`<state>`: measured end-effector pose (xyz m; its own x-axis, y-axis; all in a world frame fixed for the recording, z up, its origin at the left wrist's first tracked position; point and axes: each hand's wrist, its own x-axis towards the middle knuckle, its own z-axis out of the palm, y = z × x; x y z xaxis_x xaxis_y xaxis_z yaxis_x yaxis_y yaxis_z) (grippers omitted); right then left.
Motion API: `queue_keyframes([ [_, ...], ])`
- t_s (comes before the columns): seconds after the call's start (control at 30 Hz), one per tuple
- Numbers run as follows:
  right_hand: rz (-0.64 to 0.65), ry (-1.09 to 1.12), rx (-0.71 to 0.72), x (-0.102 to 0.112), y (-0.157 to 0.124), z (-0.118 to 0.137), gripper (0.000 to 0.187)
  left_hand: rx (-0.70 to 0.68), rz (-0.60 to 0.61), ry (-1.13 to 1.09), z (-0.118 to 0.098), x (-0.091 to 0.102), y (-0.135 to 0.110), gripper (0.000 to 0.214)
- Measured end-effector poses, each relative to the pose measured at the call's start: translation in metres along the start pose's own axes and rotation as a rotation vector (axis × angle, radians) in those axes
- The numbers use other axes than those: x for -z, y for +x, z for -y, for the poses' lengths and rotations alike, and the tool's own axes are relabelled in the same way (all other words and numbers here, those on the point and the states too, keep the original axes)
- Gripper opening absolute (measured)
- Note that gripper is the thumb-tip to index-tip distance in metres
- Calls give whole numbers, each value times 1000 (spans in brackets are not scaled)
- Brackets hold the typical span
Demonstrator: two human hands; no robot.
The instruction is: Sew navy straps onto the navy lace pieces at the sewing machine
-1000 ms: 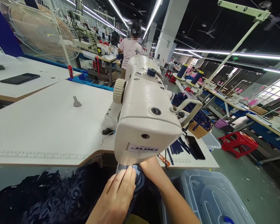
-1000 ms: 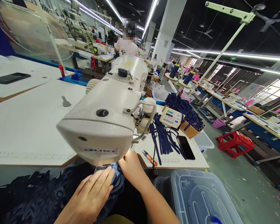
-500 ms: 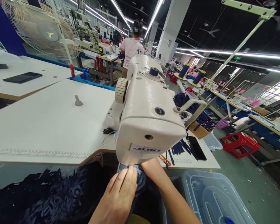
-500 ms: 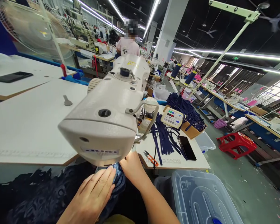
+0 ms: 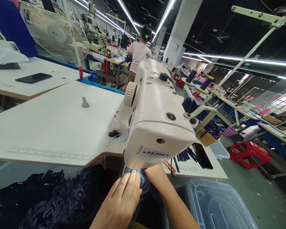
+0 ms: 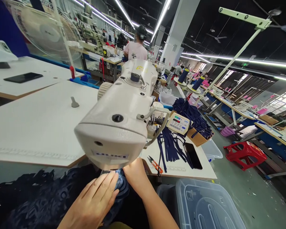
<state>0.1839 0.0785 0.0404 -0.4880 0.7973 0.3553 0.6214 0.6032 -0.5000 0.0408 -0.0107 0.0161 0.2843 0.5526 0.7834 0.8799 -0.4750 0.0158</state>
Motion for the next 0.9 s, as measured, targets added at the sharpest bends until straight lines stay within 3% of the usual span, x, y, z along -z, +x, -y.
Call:
queue_keyframes([
  [0.27,-3,-21,101,-2,2,1,42,-33,-18,-3,7,5,1,30],
  [0.53,-33,191,-167,3,1,8,31,-19,-24,-63,3,2,2,25],
  [0.7,-101,200,-302,1,-5,6,24,-33,-29,-71,3,1,1,26],
  [0.8,-118,192,-346,1,-6,7,23,-56,11,-58,3,3,3,27],
  [0.9,-73,167,-340,1,-4,6,23,-35,-37,-77,2,2,6,28],
])
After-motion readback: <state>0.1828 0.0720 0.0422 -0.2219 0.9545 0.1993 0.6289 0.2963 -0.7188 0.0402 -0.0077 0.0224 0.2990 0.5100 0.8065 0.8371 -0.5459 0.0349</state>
